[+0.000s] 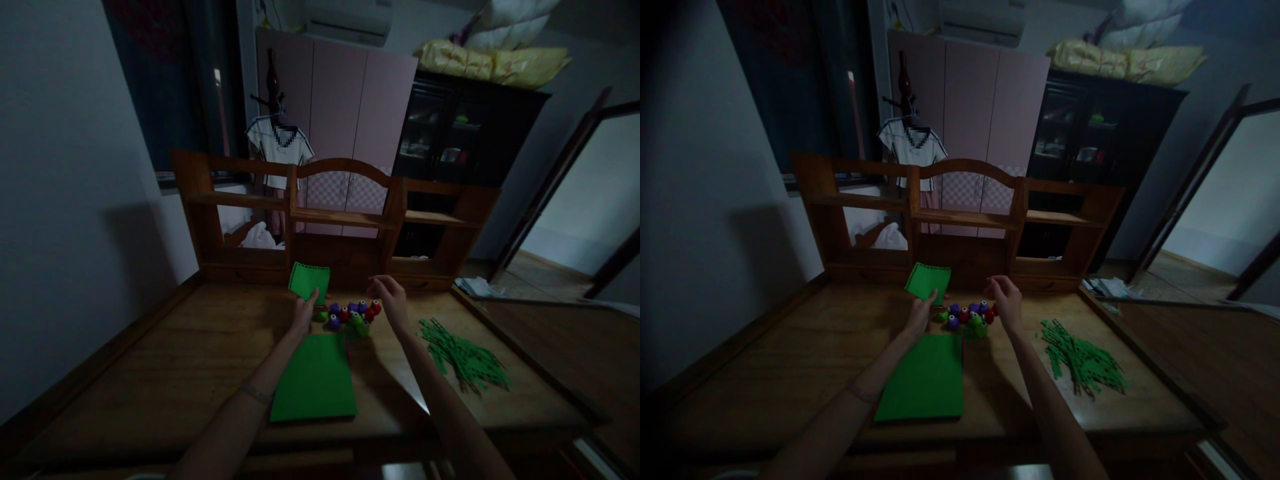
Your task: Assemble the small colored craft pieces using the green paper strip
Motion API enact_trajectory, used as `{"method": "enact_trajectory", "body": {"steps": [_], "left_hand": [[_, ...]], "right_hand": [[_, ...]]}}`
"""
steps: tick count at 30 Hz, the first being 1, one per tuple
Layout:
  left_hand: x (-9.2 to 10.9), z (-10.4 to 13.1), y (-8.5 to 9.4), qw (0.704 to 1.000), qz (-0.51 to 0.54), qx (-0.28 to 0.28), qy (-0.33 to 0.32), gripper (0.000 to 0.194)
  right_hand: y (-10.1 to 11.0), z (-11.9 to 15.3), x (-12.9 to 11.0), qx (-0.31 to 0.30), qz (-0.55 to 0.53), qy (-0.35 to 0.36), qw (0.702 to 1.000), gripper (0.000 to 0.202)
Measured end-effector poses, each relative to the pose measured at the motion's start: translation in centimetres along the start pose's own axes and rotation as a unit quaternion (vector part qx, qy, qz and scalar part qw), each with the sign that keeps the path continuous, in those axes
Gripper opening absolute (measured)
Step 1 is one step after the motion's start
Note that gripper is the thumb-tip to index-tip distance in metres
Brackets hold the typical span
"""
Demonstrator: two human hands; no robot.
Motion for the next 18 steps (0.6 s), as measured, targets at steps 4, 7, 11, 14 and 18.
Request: {"method": "enact_trajectory", "body": {"steps": [4, 7, 11, 14, 18], "left_hand": [[-0.8, 0.1, -0.9, 0.999, -0.006, -0.042, 0.023, 0.047], [-1.4, 0.1, -0.6, 0.998, -0.021, -0.035, 0.043, 0.046], [-1.7, 0.3, 0.0, 0.996, -0.044, -0.019, 0.069, 0.043], [-1.5, 0.3, 0.0, 0.997, -0.046, -0.021, 0.065, 0.041], [-1.9, 0.3, 0.3, 0.995, -0.062, 0.009, 0.083, 0.044]], "right_hand": [[-0.7, 1.6, -0.2, -0.012, 0.213, 0.101, 0.972, 0.019], [-1.4, 2.6, 0.8, -0.04, 0.226, 0.116, 0.966, 0.019], [-0.2, 2.5, 1.6, 0.001, 0.166, 0.082, 0.983, 0.025], [0.1, 2.5, 1.9, -0.005, 0.173, 0.068, 0.983, 0.028], [-0.5, 2.8, 2.4, -0.049, 0.204, 0.064, 0.976, 0.03]]}}
Point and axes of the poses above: each hand's wrist, its own z-axis away from the middle knuckle, its own y-axis out of the back of the hand, x = y × z, the point moved 9 cm from there along -z, towards the middle knuckle, and after that the axes turned 2 degrees about -z, right-handed, at the moved point
